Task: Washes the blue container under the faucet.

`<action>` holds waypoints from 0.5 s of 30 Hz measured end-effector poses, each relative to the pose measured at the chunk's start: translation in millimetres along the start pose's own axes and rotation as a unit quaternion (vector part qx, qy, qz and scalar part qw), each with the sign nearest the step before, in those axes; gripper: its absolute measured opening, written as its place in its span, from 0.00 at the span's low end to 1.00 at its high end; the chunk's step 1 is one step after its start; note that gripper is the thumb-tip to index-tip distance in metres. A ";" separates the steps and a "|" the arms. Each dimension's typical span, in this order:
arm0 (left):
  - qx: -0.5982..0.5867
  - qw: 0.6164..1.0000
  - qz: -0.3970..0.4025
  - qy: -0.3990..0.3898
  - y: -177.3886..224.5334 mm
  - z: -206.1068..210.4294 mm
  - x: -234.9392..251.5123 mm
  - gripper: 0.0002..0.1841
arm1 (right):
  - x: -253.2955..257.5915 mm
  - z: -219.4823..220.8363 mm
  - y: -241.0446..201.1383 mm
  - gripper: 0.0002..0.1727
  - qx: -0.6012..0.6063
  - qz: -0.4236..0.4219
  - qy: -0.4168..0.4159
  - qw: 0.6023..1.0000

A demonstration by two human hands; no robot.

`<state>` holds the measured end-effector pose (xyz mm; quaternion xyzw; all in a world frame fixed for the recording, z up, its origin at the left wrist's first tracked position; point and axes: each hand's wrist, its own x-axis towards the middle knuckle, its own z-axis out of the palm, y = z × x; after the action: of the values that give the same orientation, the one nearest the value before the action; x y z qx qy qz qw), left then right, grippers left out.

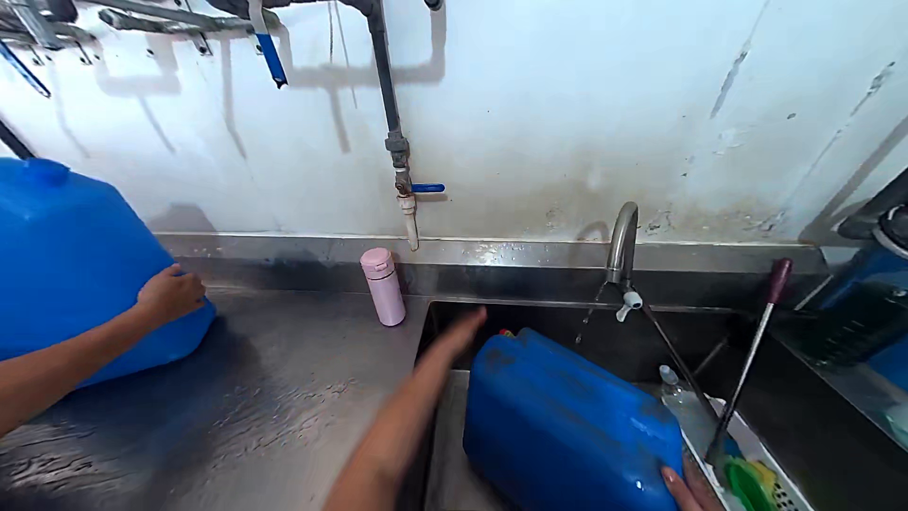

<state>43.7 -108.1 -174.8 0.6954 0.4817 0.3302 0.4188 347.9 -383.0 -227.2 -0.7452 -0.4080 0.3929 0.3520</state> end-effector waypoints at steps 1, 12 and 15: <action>-0.156 0.983 -0.100 -0.011 -13.9 25.8 -33.7 0.32 | 3.5 5.7 4.9 0.46 0.052 -0.027 0.012 0.998; -0.464 0.853 -0.172 0.167 19.3 14.9 -180.8 0.25 | -27.8 -32.9 -81.4 0.71 0.198 -0.418 0.082 0.883; -0.522 0.814 -0.179 0.180 -19.2 41.7 -211.8 0.23 | -21.3 -53.8 -95.3 0.68 0.168 -0.512 -0.035 0.841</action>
<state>4.7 -316.1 -221.8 0.2014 0.4197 0.5702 0.6769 355.7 -372.9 -116.5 -0.3451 -0.6717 0.2449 0.6081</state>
